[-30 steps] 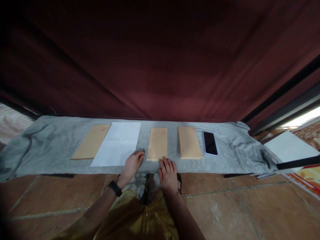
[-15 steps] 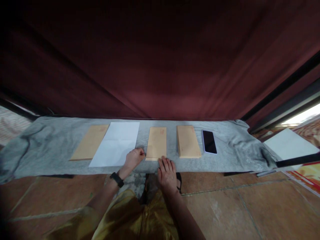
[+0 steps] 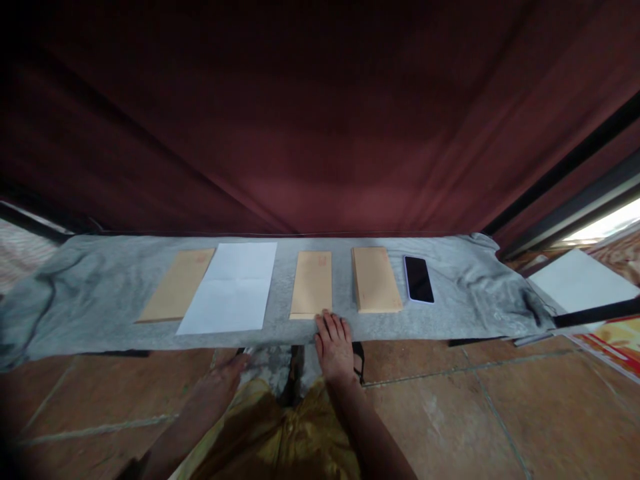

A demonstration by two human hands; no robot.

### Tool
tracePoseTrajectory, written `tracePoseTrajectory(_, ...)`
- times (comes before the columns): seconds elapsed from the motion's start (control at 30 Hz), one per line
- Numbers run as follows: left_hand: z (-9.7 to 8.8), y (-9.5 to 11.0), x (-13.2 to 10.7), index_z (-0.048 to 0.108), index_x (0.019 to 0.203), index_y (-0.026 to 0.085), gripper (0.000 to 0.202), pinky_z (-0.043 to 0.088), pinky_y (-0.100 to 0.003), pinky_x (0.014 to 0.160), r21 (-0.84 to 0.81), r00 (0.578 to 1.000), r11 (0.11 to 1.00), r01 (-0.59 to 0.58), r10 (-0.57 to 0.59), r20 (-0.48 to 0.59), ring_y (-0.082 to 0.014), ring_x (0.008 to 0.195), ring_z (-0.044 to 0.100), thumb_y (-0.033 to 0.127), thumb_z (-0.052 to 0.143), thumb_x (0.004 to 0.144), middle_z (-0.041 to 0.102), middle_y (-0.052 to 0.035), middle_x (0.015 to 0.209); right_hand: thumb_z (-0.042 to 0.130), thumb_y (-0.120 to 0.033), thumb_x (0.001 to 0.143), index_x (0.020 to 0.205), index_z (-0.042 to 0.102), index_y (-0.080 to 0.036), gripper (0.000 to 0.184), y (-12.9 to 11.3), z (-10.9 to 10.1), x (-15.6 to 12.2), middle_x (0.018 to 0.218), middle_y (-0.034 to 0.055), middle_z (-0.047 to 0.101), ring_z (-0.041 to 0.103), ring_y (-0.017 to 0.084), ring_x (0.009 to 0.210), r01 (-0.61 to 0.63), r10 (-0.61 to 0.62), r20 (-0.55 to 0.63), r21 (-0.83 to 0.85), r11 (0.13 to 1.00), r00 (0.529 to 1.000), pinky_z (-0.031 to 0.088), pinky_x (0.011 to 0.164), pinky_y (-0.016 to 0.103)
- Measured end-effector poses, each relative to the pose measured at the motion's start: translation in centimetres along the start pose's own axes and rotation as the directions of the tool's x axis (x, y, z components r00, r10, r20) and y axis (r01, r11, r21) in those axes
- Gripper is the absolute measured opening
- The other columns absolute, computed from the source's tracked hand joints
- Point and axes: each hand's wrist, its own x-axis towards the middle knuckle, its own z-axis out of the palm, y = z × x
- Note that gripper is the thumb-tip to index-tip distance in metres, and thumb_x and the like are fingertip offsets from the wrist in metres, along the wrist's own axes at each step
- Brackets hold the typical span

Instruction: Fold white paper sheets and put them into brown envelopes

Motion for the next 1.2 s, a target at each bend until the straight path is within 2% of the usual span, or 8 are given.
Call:
tracePoseTrajectory(0.07, 0.2, 1.3, 0.7, 0.068, 0.117, 0.024, 0.037, 0.056, -0.032, 0.091, -0.072, 0.985, 0.988, -0.137, 0.128, -0.119, -0.0203, 0.103, 0.073, 0.011, 0.041, 0.095, 0.074, -0.0078, 0.12, 0.044, -0.023, 0.103, 0.149, 0.049, -0.022, 0.047, 0.0, -0.1, 0.0, 0.15, 0.0084, 0.054, 0.045, 0.025, 0.139, -0.003, 0.003, 0.001, -0.004, 1.0, 1.0, 0.027, 0.119, 0.048)
tracePoseTrajectory(0.17, 1.0, 5.1, 2.7, 0.062, 0.131, 0.021, 0.039, 0.05, -0.036, 0.108, -0.08, 0.895, 0.933, -0.35, 0.308, -0.323, -0.0204, 0.124, 0.063, 0.02, 0.038, 0.1, 0.067, -0.009, 0.136, 0.043, -0.022, 0.103, 0.15, 0.048, -0.021, 0.047, 0.0, -0.2, 0.0, 0.151, 0.008, 0.053, 0.045, 0.025, 0.14, 0.006, -0.006, 0.015, -0.011, 1.0, 1.0, 0.027, 0.12, 0.047)
tracePoseTrajectory(0.27, 2.5, 9.0, 4.6, 0.052, 0.143, 0.016, 0.045, 0.044, -0.043, 0.115, -0.012, 0.805, 0.873, -0.488, 0.444, -0.393, -0.0235, 0.138, 0.052, 0.023, 0.039, 0.1, 0.056, -0.0124, 0.148, 0.043, -0.021, 0.102, 0.151, 0.047, -0.021, 0.049, 0.1, -0.3, 0.0, 0.152, 0.0081, 0.052, 0.044, 0.025, 0.14, 0.022, -0.021, 0.025, -0.017, 1.0, 0.999, 0.027, 0.12, 0.047)
tracePoseTrajectory(0.33, 3.5, 10.6, 5.4, 0.045, 0.147, 0.012, 0.049, 0.04, -0.047, 0.118, 0.035, 0.789, 0.871, -0.49, 0.46, -0.406, -0.026, 0.144, 0.045, 0.025, 0.042, 0.1, 0.049, -0.0154, 0.154, 0.043, -0.022, 0.102, 0.151, 0.047, -0.022, 0.049, 0.1, -0.3, -0.1, 0.152, 0.0079, 0.053, 0.044, 0.025, 0.141, 0.023, -0.022, 0.025, -0.025, 0.999, 0.999, 0.027, 0.12, 0.047)
tracePoseTrajectory(0.5, 4.6, 10.9, 5.9, 0.039, 0.151, 0.01, 0.058, 0.034, -0.052, 0.121, 0.079, 0.802, 0.894, -0.44, 0.431, -0.414, -0.0286, 0.15, 0.034, 0.035, 0.046, 0.1, 0.042, -0.0194, 0.158, 0.04, -0.025, 0.104, 0.152, 0.045, -0.02, 0.048, 0.5, -0.3, -0.4, 0.152, 0.0071, 0.052, 0.043, 0.024, 0.142, 0.008, -0.007, 0.019, -0.031, 0.999, 1.0, 0.028, 0.12, 0.046)
tracePoseTrajectory(0.8, 4.8, 10.9, 5.8, 0.042, 0.148, 0.006, 0.06, 0.037, -0.05, 0.119, 0.071, 0.834, 0.938, -0.34, 0.336, -0.438, -0.0321, 0.145, 0.042, 0.038, 0.048, 0.098, 0.047, -0.0221, 0.154, 0.038, -0.025, 0.105, 0.152, 0.042, -0.012, 0.049, 1.6, -1.1, -1.0, 0.152, 0.0128, 0.051, 0.04, 0.027, 0.144, 0.004, -0.005, -0.016, -0.047, 0.999, 1.0, 0.031, 0.119, 0.05)
tracePoseTrajectory(1.07, 4.5, 10.7, 5.9, 0.047, 0.147, 0.009, 0.055, 0.038, -0.047, 0.118, 0.11, 0.868, 0.946, -0.304, 0.323, -0.378, -0.0277, 0.145, 0.043, 0.008, 0.037, 0.093, 0.052, -0.0171, 0.151, 0.039, -0.028, 0.105, 0.15, 0.047, -0.018, 0.047, -1.9, 0.2, 0.3, 0.153, 0.0082, 0.052, 0.042, 0.023, 0.144, 0.066, -0.067, 0.064, 0.007, 0.998, 0.996, 0.028, 0.121, 0.047)
tracePoseTrajectory(1.2, 4.4, 10.2, 5.6, 0.047, 0.147, 0.004, 0.055, 0.039, -0.048, 0.117, 0.167, 0.875, 0.953, -0.252, 0.299, -0.381, -0.0295, 0.147, 0.04, 0.006, 0.034, 0.093, 0.049, -0.0209, 0.153, 0.041, -0.029, 0.105, 0.15, 0.048, -0.019, 0.046, -1.7, 0.2, 0.1, 0.154, 0.0076, 0.05, 0.04, 0.024, 0.145, 0.04, -0.039, 0.044, -0.016, 0.999, 0.998, 0.027, 0.121, 0.048)
